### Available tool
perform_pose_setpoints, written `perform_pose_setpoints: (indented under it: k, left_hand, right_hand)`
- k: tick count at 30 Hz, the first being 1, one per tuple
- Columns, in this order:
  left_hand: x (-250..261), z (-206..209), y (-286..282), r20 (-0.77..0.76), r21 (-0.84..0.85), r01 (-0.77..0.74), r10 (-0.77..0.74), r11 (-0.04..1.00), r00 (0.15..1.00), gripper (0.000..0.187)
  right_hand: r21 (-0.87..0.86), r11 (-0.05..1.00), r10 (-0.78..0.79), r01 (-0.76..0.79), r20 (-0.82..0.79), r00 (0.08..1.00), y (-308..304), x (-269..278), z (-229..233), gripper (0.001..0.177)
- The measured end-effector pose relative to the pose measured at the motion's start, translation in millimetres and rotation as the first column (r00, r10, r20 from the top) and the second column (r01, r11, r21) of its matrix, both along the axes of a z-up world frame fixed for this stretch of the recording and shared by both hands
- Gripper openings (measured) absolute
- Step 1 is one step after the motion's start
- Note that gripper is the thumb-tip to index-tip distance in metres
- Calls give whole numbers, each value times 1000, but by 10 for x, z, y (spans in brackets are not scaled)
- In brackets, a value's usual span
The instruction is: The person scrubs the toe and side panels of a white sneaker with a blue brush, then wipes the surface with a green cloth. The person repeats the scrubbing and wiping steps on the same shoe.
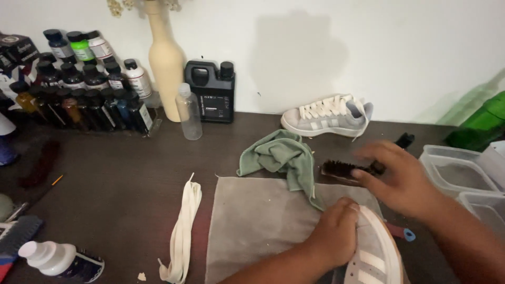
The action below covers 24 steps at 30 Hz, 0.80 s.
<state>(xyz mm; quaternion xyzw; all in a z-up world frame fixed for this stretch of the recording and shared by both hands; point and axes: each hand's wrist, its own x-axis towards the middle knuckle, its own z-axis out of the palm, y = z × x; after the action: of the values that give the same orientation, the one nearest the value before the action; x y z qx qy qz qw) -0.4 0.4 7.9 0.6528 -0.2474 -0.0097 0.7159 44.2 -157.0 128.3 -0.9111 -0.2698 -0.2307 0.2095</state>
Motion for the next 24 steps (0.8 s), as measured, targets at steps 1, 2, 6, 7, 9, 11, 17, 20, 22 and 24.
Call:
perform_pose_setpoints:
  k: [1, 2, 6, 7, 9, 11, 17, 20, 22, 24]
  left_hand:
    - [-5, -9, 0, 0, -2, -4, 4, 1000, 1000, 28]
    - [-10, -18, -2, -57, -10, -1, 1, 1000, 998, 27]
    - [15, -161, -87, -73, 10, -62, 62, 998, 995, 29]
    - [2, -106, -46, -71, 14, -63, 63, 998, 995, 29]
    - [-26, 14, 24, -167, 10, -6, 8, 1000, 986, 26]
    - [-12, 65, 52, -215, 38, 18, -10, 999, 977, 29]
    - [13, -171, 1, 99, 16, -51, 49, 999, 994, 25]
    - [119, -654, -195, 348, 113, -148, 101, 982, 932, 23]
    - [172, -754, -256, 370, 212, -215, 126, 953, 920, 28]
    - [170, -511, -161, 537, -145, -132, 190, 981, 822, 32]
  right_hand:
    - [-2, 1000, 4, -4, 0, 1000, 136, 139, 47, 38]
    - [-98, 995, 7, -17, -105, 994, 271, 277, 93, 57]
    - [-350, 934, -93, -77, -443, 892, 848, 750, 106, 104]
    - [-346, 935, -90, -77, -442, 892, 997, 779, 112, 104]
    - [-467, 871, -176, -153, -586, 791, 1283, 831, 139, 117]
    - [-462, 871, -152, -166, -575, 804, 1375, 987, -40, 116]
    - [-335, 942, -191, -12, -566, 802, 1351, 1045, 101, 62]
    - [-150, 974, -228, 172, -592, 773, 1094, 869, 519, 37]
    - [-84, 967, -247, 241, -548, 799, 768, 804, 634, 36]
    - [159, 969, -79, 189, -525, 847, 359, 759, 623, 23]
